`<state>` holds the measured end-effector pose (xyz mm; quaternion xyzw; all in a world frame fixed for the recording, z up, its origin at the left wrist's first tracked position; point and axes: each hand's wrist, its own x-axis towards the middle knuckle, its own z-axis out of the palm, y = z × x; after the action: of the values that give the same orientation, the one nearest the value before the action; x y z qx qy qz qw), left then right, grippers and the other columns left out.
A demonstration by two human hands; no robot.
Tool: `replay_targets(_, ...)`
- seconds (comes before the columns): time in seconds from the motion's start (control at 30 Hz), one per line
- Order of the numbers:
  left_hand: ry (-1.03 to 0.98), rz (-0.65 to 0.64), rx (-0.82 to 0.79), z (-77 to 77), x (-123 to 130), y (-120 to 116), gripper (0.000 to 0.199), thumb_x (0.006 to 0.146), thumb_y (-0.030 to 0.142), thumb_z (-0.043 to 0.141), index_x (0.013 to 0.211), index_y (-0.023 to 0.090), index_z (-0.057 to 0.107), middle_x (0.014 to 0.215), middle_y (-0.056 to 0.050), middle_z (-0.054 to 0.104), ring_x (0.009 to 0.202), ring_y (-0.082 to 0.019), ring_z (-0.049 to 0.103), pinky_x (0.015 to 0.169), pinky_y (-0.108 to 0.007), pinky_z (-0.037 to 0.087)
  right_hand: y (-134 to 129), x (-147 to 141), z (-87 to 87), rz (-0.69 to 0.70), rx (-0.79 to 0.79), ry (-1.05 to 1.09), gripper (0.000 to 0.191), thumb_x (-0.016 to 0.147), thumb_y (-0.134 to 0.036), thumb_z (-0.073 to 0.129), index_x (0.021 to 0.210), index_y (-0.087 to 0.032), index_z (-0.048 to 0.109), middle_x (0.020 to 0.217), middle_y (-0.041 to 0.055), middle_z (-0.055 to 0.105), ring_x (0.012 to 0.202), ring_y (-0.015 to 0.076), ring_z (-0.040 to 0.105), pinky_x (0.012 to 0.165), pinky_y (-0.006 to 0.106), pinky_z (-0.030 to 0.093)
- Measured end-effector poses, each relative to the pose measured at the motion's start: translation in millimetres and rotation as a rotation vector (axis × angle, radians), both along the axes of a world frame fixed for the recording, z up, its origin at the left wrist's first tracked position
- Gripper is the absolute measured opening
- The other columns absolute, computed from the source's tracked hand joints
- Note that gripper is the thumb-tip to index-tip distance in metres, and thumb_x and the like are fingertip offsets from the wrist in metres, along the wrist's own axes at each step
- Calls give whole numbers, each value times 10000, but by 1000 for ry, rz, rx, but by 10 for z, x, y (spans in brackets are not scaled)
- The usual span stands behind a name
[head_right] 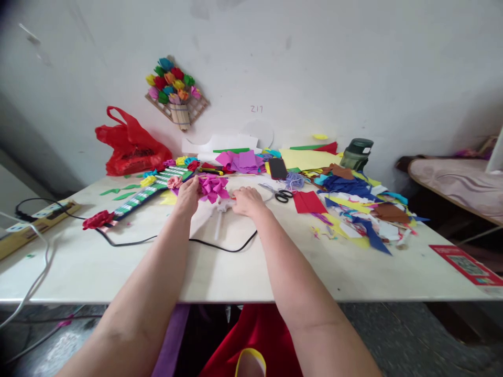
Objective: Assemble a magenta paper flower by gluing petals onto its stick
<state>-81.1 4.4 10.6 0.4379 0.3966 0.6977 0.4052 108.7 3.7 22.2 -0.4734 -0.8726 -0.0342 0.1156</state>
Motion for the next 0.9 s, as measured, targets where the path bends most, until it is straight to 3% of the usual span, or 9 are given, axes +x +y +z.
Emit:
replay_targets(0.07,1,0,0,1,0,-1,361,762,516,646,778,157,620,552,30,498,508,-97,470,503,-209,402,-33,-79,-42,-16,-59,-78,525,735,-200,552,1256,-147,579,1185,167,631,1104,294,567,939,380,417)
replay_targets(0.23,28,-28,39,-33,-20,34,367,771,523,630,790,157,626,578,24,518,514,-92,467,497,-202,384,-103,-183,-94,-92,-19,-96,448,742,-149,513,1179,-99,602,1119,185,649,1076,284,588,873,357,459)
replay_targets(0.43,56,-1,54,-61,-57,56,378,770,539,626,779,161,620,551,40,483,499,-83,437,506,-199,388,-41,128,123,-144,-66,-77,331,743,-257,566,1043,-199,692,1028,138,713,949,253,660,773,320,465)
replay_targets(0.6,120,-11,60,-51,-54,29,416,743,562,643,829,154,646,581,35,520,518,-85,447,530,-206,398,77,564,263,-168,-162,94,293,712,-356,626,946,-206,720,1009,104,731,887,251,658,682,281,457)
replay_targets(0.7,162,-2,49,-45,-43,18,436,735,574,646,823,147,650,578,31,522,526,-92,454,536,-215,395,146,774,256,-94,-248,303,281,681,-283,647,929,-174,721,921,72,737,814,209,648,666,247,457)
replay_targets(0.9,196,-5,25,7,11,-40,488,698,605,667,825,134,663,597,20,549,541,-93,473,543,-220,409,140,860,257,-75,-489,772,217,606,-218,643,801,-130,679,629,23,638,477,106,476,440,231,360)
